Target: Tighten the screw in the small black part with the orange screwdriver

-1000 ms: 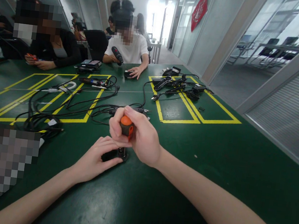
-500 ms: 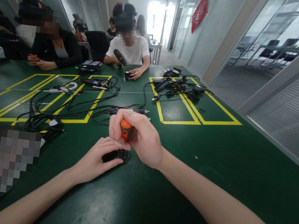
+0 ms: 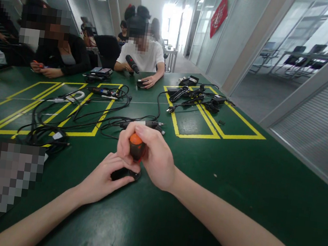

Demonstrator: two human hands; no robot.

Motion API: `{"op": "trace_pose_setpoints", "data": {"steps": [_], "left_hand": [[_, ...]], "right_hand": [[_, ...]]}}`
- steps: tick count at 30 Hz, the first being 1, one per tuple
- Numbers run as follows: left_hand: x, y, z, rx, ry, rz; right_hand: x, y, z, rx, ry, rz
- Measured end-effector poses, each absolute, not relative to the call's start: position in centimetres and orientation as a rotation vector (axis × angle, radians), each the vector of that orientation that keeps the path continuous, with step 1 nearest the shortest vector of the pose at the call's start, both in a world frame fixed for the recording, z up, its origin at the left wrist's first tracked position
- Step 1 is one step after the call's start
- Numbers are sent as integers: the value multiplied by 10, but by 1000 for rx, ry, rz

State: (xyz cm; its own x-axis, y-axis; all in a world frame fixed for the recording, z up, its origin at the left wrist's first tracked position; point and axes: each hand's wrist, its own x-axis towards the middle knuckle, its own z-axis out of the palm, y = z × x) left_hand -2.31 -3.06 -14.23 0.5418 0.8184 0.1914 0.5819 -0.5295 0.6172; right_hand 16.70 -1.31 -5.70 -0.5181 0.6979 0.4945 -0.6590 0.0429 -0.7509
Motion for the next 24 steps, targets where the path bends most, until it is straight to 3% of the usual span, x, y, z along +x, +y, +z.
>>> {"op": "trace_pose_setpoints", "data": {"steps": [24], "left_hand": [[-23,-30,-144,2315,1142,652]], "right_hand": [[172,-10,-55,-54,-1262,1776]]}}
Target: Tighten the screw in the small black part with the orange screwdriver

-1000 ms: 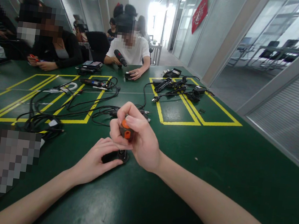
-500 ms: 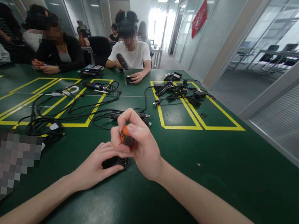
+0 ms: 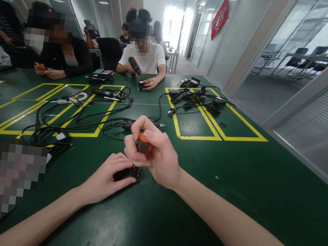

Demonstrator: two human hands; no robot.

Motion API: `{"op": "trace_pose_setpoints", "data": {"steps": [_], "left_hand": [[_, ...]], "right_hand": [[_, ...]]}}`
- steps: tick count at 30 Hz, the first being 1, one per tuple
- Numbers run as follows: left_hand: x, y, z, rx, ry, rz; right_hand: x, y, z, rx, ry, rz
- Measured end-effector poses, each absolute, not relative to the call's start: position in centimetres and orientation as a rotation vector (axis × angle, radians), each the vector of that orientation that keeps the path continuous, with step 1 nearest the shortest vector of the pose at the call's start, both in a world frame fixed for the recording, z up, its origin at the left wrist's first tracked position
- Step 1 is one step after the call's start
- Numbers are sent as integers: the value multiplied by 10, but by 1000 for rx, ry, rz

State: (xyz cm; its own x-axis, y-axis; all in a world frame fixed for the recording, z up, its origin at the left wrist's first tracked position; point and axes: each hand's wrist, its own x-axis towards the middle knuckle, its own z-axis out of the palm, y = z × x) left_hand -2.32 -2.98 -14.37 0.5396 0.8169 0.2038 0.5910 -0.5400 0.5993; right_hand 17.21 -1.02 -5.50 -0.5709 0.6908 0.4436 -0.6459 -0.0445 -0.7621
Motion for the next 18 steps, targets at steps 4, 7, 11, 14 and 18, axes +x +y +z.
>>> {"op": "trace_pose_setpoints", "data": {"steps": [4,7,11,14,18], "left_hand": [[-23,-30,-143,2308,1137,641],[-23,-30,-143,2307,1143,642],[-23,-30,-143,2325,1167,649],[-23,-30,-143,2330,1171,659],[-22,-30,-143,2330,1158,640]], "right_hand": [[171,-10,-53,-84,-1327,1732],[170,-8,-52,-82,-1343,1700],[169,-9,-53,-100,-1259,1741],[170,-11,-54,-69,-1241,1757],[171,-11,-54,-69,-1276,1749]]}}
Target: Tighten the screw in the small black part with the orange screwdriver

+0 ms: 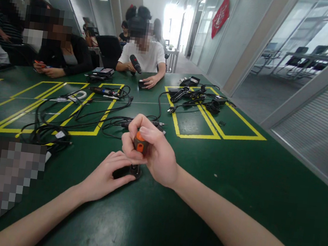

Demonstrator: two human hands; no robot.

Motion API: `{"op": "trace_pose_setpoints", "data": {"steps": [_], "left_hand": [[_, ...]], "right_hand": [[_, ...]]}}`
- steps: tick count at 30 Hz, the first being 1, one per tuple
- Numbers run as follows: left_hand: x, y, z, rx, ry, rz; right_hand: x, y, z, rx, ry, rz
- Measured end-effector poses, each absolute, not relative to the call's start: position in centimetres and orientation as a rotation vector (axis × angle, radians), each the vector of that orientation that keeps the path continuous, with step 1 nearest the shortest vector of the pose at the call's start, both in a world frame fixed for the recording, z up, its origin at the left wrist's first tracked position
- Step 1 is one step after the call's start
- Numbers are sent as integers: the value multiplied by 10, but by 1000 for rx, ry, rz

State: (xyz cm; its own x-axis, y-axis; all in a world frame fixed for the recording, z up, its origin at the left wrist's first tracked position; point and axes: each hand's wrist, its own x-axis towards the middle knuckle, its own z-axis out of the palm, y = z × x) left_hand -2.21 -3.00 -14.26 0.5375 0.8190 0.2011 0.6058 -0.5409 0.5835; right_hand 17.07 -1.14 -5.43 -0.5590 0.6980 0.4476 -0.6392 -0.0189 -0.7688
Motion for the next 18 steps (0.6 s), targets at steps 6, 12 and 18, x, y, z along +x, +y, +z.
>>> {"op": "trace_pose_setpoints", "data": {"steps": [6,12,18], "left_hand": [[-23,-30,-141,2309,1141,626],[-23,-30,-142,2329,1151,632],[-23,-30,-141,2335,1166,628]], "right_hand": [[172,-9,-51,-104,-1332,1701],[171,-11,-53,-59,-1301,1769],[173,-11,-52,-91,-1311,1731]]}}
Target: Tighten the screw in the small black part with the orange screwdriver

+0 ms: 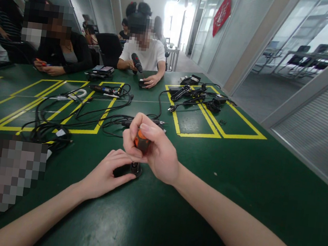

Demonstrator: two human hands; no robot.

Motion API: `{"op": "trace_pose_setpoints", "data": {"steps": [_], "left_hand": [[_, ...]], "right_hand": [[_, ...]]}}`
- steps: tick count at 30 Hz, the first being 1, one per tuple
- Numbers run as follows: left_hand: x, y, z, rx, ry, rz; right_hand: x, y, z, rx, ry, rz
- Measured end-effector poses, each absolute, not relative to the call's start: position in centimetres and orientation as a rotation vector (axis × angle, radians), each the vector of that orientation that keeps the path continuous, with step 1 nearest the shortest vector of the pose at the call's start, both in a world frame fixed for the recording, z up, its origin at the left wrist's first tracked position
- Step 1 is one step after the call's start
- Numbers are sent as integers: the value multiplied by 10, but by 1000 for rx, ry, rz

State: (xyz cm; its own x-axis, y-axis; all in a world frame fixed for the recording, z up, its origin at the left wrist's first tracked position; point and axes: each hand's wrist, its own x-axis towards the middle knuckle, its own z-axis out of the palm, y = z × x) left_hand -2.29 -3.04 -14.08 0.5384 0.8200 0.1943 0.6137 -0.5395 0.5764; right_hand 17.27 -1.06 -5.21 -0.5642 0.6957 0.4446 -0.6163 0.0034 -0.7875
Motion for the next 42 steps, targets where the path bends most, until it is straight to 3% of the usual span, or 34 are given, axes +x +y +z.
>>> {"op": "trace_pose_setpoints", "data": {"steps": [42], "left_hand": [[-24,-30,-144,2337,1293,671]], "right_hand": [[171,-9,-57,-55,-1351,1685]]}}
